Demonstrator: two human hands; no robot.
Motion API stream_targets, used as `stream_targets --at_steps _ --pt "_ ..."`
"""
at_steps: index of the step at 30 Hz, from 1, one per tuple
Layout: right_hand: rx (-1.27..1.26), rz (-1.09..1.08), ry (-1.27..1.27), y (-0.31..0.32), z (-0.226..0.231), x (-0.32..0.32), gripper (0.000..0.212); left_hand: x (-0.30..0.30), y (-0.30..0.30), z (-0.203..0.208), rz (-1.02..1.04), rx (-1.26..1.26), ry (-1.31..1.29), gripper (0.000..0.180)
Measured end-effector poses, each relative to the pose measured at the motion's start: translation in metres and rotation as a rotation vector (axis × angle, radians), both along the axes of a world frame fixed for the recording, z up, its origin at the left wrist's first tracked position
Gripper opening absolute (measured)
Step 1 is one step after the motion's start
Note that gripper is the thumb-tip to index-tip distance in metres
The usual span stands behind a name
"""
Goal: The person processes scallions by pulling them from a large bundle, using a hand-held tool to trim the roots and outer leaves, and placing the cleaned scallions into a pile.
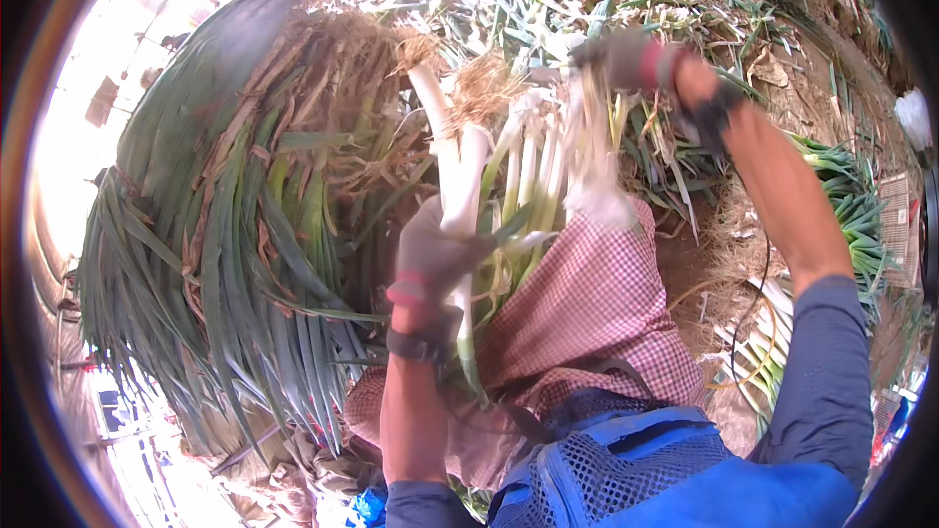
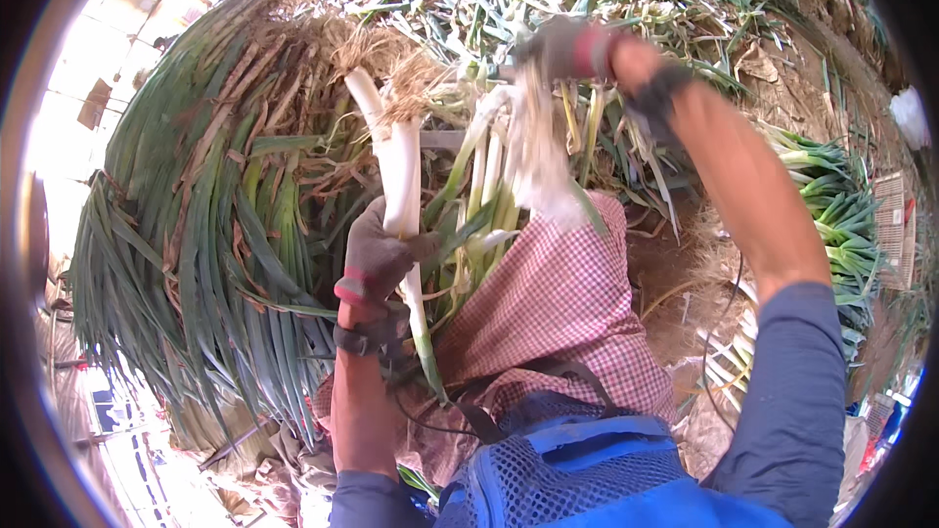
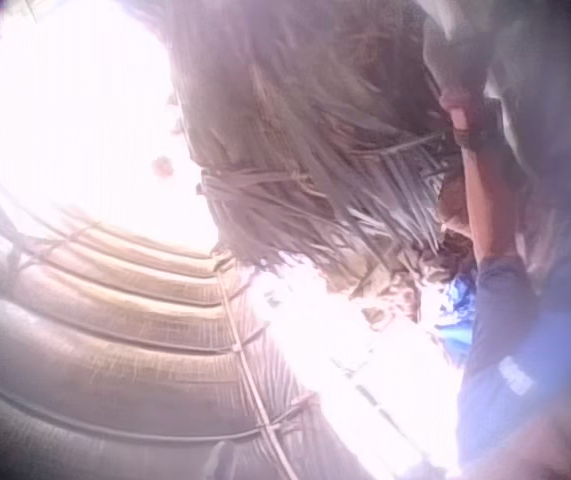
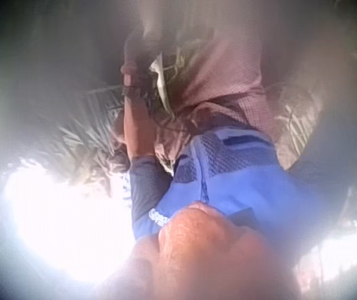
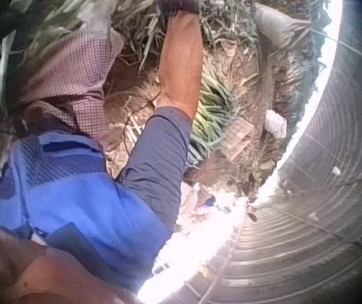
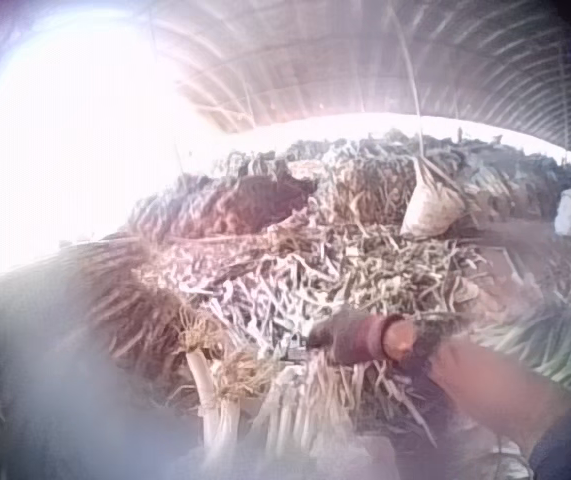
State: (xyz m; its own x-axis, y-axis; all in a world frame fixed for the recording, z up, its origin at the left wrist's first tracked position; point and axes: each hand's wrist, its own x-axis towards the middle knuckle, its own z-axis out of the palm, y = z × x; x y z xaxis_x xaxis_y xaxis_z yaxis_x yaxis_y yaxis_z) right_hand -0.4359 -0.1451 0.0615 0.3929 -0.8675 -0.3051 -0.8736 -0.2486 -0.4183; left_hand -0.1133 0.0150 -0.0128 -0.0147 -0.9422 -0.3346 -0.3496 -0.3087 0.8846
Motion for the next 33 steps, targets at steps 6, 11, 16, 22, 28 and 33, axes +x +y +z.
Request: stream_targets --at_steps 6,11,16,22,28,33 --pt "-0.964 -0.021 0.165 -0.006 0.074 0.004 0.068 -0.021 0.003 -0.019 -0.04 -0.129 -0.258 0.053" --pt "-0.953 0.731 0.489 0.104 0.02 0.089 0.068 -0.04 0.004 -0.018 -0.112 -0.142 -0.3 0.051" --pt "-0.753 0.784 0.676 0.099 -0.027 0.12 0.02 -0.037 0.024 -0.015 -0.206 -0.204 -0.234 0.077" --pt "-0.716 0.492 0.883 0.04 0.078 0.086 0.019 0.018 0.047 -0.039 -0.098 -0.749 -0.375 0.092" --pt "-1.003 0.089 0.901 0.045 0.242 -0.008 0.025 0.128 0.085 -0.086 0.123 -0.046 -0.736 0.067" --pt "-0.956 -0.037 1.067 0.064 0.277 -0.003 0.023 0.137 0.079 -0.116 0.107 -0.133 -0.578 0.056"
